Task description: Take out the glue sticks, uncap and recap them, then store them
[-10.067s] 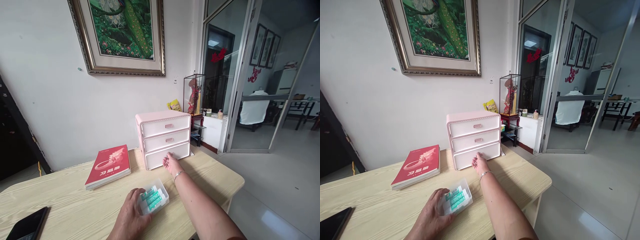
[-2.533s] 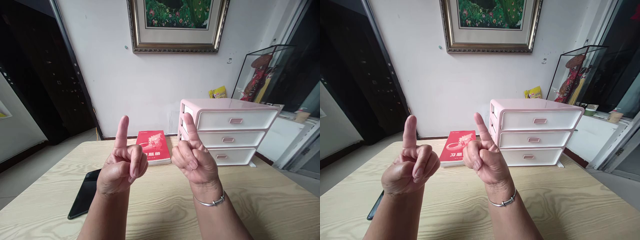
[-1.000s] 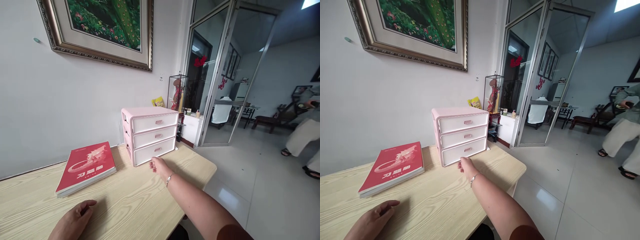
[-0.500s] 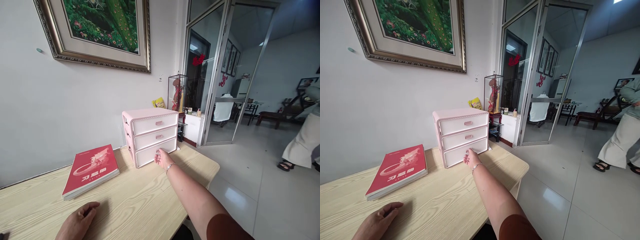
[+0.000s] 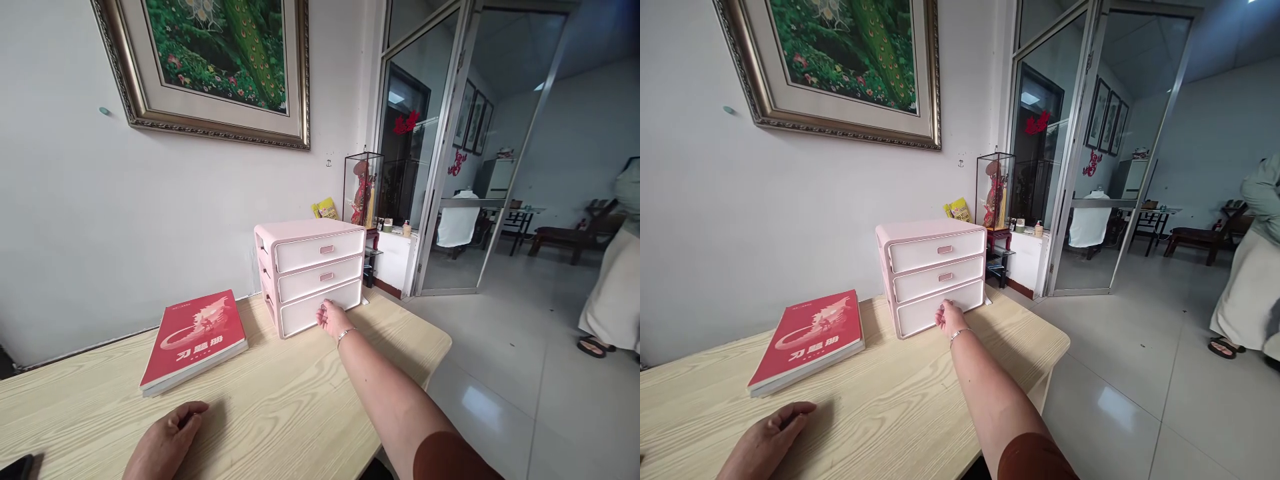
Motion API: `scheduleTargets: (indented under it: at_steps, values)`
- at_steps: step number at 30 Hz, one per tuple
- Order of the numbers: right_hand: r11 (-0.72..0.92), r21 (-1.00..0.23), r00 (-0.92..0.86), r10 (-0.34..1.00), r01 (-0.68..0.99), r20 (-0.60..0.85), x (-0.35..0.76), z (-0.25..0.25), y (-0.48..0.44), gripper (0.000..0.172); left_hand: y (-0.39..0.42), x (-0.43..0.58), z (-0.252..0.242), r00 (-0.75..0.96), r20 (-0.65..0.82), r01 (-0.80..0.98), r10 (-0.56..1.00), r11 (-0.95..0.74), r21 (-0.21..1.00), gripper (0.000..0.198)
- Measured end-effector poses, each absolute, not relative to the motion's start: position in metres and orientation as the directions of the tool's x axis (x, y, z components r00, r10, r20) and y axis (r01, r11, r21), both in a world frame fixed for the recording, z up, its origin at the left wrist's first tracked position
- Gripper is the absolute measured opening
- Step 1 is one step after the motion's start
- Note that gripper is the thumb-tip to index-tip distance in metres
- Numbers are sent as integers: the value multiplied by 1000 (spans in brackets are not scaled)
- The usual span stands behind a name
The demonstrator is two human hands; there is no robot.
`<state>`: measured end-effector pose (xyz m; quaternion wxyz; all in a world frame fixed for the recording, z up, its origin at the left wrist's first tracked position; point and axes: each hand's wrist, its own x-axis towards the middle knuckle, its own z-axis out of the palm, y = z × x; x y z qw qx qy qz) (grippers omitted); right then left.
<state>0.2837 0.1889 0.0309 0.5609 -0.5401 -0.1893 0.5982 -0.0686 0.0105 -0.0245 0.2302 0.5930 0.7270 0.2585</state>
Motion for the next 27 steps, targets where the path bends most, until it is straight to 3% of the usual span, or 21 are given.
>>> scheduleTargets:
  at_steps: [21,27]
  values:
    - [-284,-852,209,890,-441,-405,324,21,89,29,13,-72,-32,-174,-32,755,984,154,638,38]
    - [-315,-879,189,897,-358,-399,334,19,71,30,15,-75,-37,-158,-21,754,987,135,643,38]
